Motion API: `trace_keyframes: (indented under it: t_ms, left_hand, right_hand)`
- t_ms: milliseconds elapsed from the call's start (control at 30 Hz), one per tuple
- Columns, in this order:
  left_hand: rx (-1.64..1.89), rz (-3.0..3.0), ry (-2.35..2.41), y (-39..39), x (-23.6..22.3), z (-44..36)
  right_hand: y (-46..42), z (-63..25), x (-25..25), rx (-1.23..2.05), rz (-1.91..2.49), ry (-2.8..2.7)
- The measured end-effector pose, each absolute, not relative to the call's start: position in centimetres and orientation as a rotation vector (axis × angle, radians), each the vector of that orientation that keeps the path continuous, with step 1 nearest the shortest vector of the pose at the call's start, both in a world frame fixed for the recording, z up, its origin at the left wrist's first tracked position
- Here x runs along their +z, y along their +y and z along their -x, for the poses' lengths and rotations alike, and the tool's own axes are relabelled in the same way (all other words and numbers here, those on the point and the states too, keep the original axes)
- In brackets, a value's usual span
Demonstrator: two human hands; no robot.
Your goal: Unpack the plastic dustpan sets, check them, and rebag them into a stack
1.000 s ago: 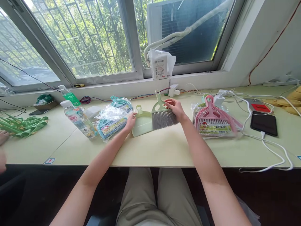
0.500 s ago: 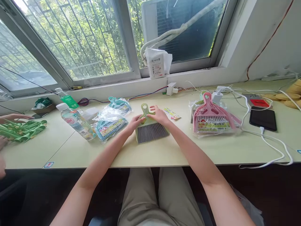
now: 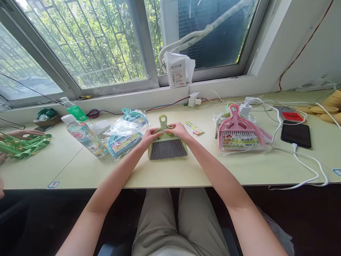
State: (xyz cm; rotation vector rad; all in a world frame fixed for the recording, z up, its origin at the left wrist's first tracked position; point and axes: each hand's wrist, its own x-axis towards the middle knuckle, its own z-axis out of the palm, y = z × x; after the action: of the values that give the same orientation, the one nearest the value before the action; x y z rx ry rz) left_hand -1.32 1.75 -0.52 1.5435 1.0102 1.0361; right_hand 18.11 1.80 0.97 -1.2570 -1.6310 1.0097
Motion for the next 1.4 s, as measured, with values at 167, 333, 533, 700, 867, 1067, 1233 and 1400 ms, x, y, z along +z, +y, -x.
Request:
trace_keyframes:
  t_ms: [167,333,533,700,867,1067,1233,1400]
  left_hand:
    - [0.838,-1.436,0.969,2.0,-1.1,2.3]
    - [0.910,-1.339,1.029,2.7,-2.4,2.6]
    - [1.144,-1.290,1.070,3.6,-2.6,2.8]
    - [1.220,-1.325,1.168,4.0,-2.2,3.6]
    - [1.256,-1.345,1.152,4.1,-2.1,3.7]
    - [1.312,-1.295,1.189,4.2,-2.4,3.6]
    - [1.388,-1.187,1.161,4.3,-2.5,3.7]
    - [1.440,-1.073,1.119,4.2,-2.4,3.8]
  right_hand:
    - [3.7,-19.8,-0.4,1.073,1.244,-1.568]
    - [6.1,-24.6,-2.6,0.361,1.653,-1.695]
    - [6.5,-26.1,-4.5,0.245,1.923,-2.036]
    - [5.9,-24.5,-2.4,0.230,2.044,-2.036]
    - [5.3,-23.8,-1.9,0.100,1.942,-2.035]
    - [6.3,-24.1,-3.5,0.303,1.831,-2.030]
    - [7.0,-24.5,-3.7,0.438,1.749,-1.882]
    - [6.0,-25.2,-1.6,0.951,1.531,-1.635]
